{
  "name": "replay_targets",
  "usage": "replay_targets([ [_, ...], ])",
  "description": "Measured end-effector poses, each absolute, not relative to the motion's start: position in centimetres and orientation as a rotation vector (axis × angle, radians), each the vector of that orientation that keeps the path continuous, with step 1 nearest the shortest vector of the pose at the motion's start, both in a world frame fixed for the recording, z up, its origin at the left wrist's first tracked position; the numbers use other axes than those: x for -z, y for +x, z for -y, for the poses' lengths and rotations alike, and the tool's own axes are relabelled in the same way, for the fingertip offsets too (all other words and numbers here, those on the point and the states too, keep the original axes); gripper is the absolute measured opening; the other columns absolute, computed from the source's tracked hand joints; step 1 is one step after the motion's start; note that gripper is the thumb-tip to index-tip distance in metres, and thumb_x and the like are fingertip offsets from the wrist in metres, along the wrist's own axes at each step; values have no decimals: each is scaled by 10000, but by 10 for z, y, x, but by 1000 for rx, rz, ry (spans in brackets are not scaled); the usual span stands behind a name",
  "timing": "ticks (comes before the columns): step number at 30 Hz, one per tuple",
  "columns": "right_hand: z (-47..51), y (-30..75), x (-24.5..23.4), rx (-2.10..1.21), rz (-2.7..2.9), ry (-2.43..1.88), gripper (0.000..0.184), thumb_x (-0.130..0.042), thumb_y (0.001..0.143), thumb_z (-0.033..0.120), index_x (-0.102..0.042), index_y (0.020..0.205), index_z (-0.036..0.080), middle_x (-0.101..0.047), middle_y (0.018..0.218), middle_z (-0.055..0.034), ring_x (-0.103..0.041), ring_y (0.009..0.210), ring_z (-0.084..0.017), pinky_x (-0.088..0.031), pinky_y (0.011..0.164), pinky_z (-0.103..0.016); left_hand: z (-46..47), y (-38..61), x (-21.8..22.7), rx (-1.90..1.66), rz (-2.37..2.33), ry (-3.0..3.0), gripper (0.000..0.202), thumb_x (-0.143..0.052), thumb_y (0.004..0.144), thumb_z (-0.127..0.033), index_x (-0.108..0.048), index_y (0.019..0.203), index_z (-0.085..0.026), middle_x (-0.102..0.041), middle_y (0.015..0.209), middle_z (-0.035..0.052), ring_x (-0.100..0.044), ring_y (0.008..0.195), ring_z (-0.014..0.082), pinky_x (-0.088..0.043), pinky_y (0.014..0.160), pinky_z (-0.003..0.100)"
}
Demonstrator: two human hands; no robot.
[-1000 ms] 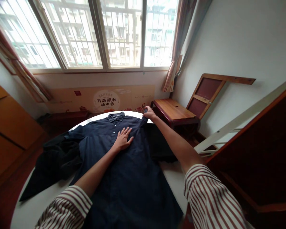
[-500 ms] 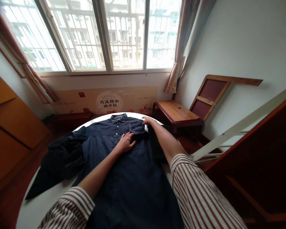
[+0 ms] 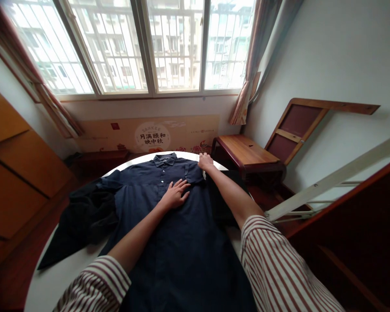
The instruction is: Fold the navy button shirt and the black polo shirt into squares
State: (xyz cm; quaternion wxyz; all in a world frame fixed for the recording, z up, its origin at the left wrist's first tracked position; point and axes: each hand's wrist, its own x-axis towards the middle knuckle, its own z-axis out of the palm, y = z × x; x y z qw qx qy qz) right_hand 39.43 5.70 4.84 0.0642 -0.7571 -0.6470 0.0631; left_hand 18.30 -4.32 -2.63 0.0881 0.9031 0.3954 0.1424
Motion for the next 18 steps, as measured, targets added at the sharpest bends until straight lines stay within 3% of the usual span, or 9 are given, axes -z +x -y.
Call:
replay_targets([
  [3,-54,361,-38,-289,2024,-2254,411,-546,953,430,-605,1249,150,-566,1321,-173,-557,1191,-284,-433,1007,-450,45,184,24,-466,-1178,2703,440,-395,968,-424,-472,1373,-270,-420,1513,62,-285,1432,281,-207,1155,597],
  [5,-49,340,-25,-369,2034,-2273,535,-497,948,515,-571,1330,148,-500,1406,-224,-484,1288,-353,-363,1054,-490,48,183,20,-525,-1197,2710,408,-434,948,-399,-509,1317,-242,-471,1453,87,-343,1385,287,-260,1142,555],
  [7,-41,326,-13,-394,1999,-2311,671,-413,946,599,-421,1471,182,-327,1539,-225,-336,1389,-411,-273,1086,-570,52,183,15,-585,-1237,2707,346,-477,920,-368,-552,1222,-216,-527,1349,113,-429,1293,286,-340,1101,484],
  [10,-31,320,-1,-348,1924,-2351,717,-248,969,625,-219,1558,217,-100,1621,-190,-118,1465,-403,-126,1129,-594,57,182,10,-609,-1311,2684,222,-517,865,-258,-583,1072,-211,-579,1188,123,-514,1141,278,-428,994,416],
  [14,-25,321,-8,-280,1910,-2333,692,-185,985,588,-205,1562,206,-116,1618,-191,-111,1471,-384,-92,1134,-589,58,184,6,-692,-1409,2589,215,-474,829,-133,-587,989,-221,-609,1082,112,-554,1054,265,-457,929,394],
  [18,-1,295,-25,-197,2046,-2174,664,-241,997,532,-228,1555,172,-193,1604,-182,-160,1466,-356,-119,1141,-574,40,165,-19,-871,-1666,2352,279,-425,845,-120,-597,1049,-204,-625,1116,118,-573,1072,251,-466,934,373],
])
